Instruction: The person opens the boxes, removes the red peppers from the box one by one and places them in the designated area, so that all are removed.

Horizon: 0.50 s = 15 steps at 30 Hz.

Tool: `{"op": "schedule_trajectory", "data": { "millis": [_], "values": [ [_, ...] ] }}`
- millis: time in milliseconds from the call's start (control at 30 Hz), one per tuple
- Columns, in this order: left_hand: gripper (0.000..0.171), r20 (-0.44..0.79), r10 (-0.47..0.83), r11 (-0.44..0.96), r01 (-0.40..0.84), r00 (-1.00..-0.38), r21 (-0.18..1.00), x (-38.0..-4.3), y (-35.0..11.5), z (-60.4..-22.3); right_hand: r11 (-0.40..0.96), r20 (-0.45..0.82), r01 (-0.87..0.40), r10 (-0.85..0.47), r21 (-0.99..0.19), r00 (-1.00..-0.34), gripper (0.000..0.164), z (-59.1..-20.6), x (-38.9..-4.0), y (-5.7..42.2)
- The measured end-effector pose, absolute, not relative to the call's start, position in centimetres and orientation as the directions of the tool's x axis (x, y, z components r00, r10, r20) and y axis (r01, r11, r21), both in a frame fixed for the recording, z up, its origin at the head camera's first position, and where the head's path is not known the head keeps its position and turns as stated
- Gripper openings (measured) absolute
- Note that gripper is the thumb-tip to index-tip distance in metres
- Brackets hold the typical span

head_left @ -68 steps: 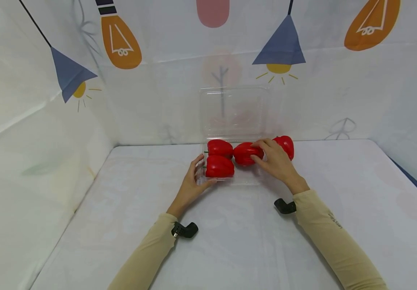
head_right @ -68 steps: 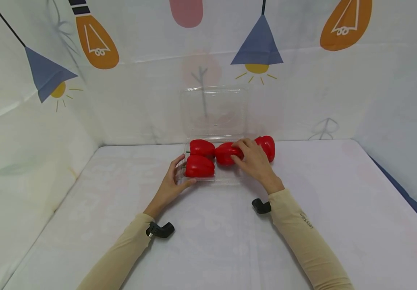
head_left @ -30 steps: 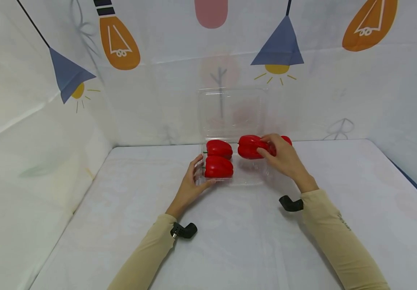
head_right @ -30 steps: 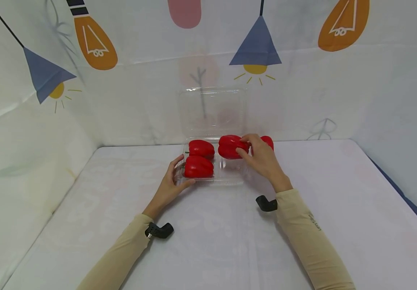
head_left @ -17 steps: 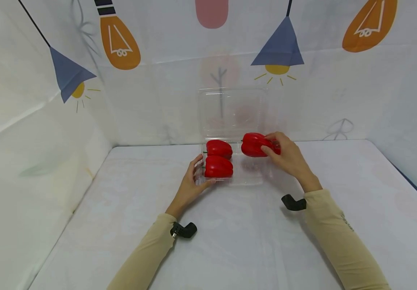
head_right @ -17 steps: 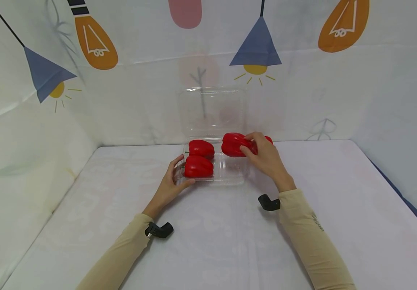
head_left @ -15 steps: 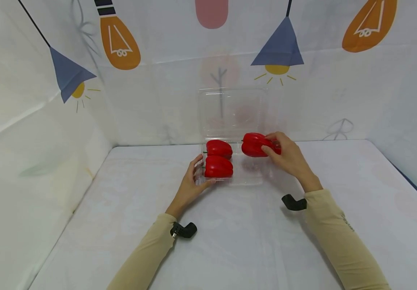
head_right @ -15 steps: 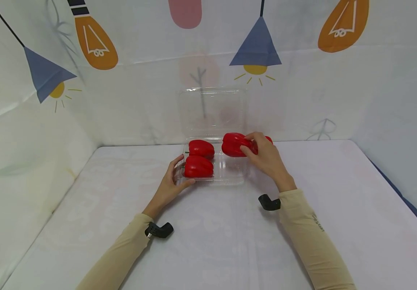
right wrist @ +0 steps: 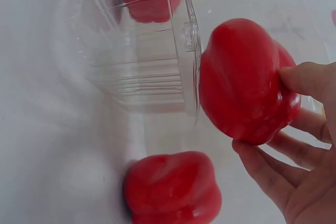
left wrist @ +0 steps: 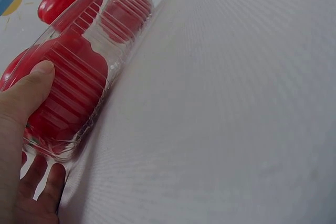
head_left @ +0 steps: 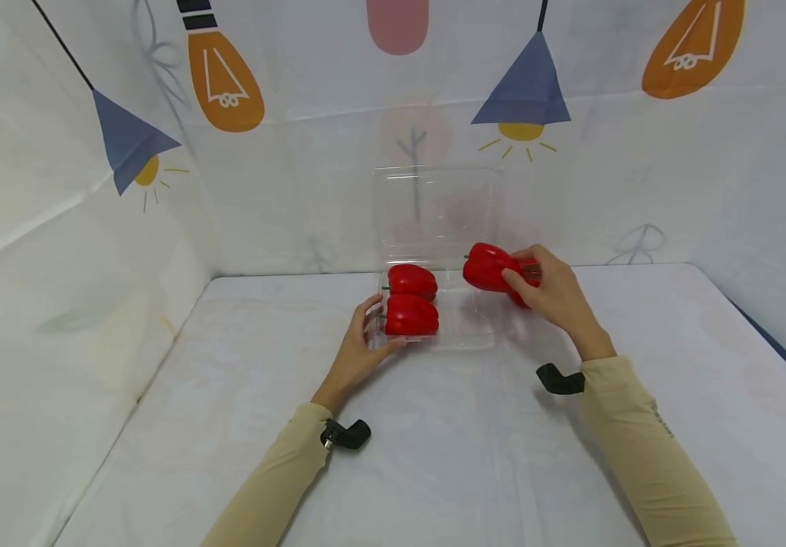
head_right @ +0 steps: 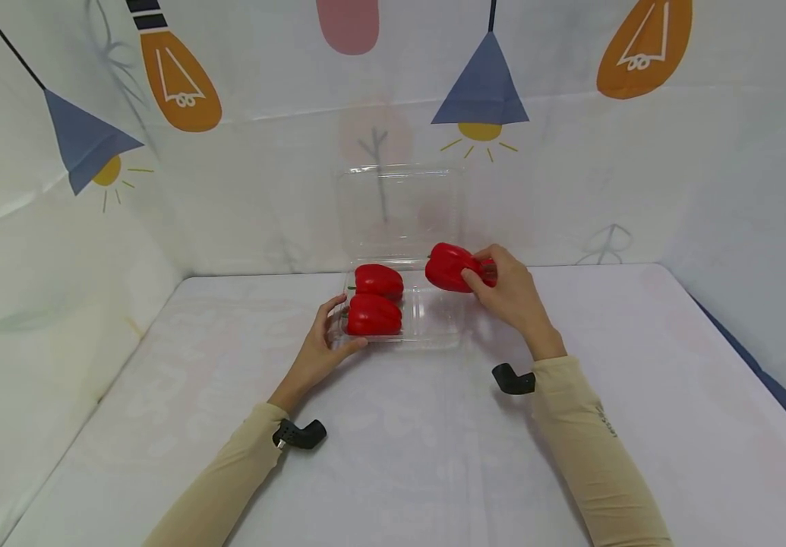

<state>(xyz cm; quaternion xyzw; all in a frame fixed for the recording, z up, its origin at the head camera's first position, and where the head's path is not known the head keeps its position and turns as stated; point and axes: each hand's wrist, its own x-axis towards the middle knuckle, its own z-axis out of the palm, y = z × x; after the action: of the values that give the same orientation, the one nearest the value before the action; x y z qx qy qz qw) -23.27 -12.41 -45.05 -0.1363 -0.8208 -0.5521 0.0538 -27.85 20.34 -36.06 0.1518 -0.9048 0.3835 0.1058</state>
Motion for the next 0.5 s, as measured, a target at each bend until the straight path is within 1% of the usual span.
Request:
{"op": "schedule_trajectory", "data": {
  "millis": [233,400,467,500],
  "values": [
    [0.084,0.219,0.155,0.358,0.261,-0.963,0.897,-23.1,-12.3,-44.9,0.664,0.286,-0.293,-0.123,-0.688,-0.950,0.044,-35.9,-27.8,20.9],
    [0.088,0.200,0.163,0.344,0.245,-0.966,0.907,-22.9,-12.3,-44.7,0.668,0.266,-0.236,-0.060,-0.706,-0.962,0.049,-35.5,-27.7,21.5],
    [0.087,0.199,0.171,0.340,0.247,-0.965,0.907,-22.9,-12.4,-44.7,0.660,0.259,-0.220,-0.039,-0.718,-0.965,0.051,-35.4,-27.7,21.8],
    [0.083,0.207,0.176,0.334,0.257,-0.962,0.907,-22.9,-12.4,-44.7,0.656,0.253,-0.210,-0.030,-0.725,-0.967,0.052,-35.3,-27.7,21.9]
  ]
}}
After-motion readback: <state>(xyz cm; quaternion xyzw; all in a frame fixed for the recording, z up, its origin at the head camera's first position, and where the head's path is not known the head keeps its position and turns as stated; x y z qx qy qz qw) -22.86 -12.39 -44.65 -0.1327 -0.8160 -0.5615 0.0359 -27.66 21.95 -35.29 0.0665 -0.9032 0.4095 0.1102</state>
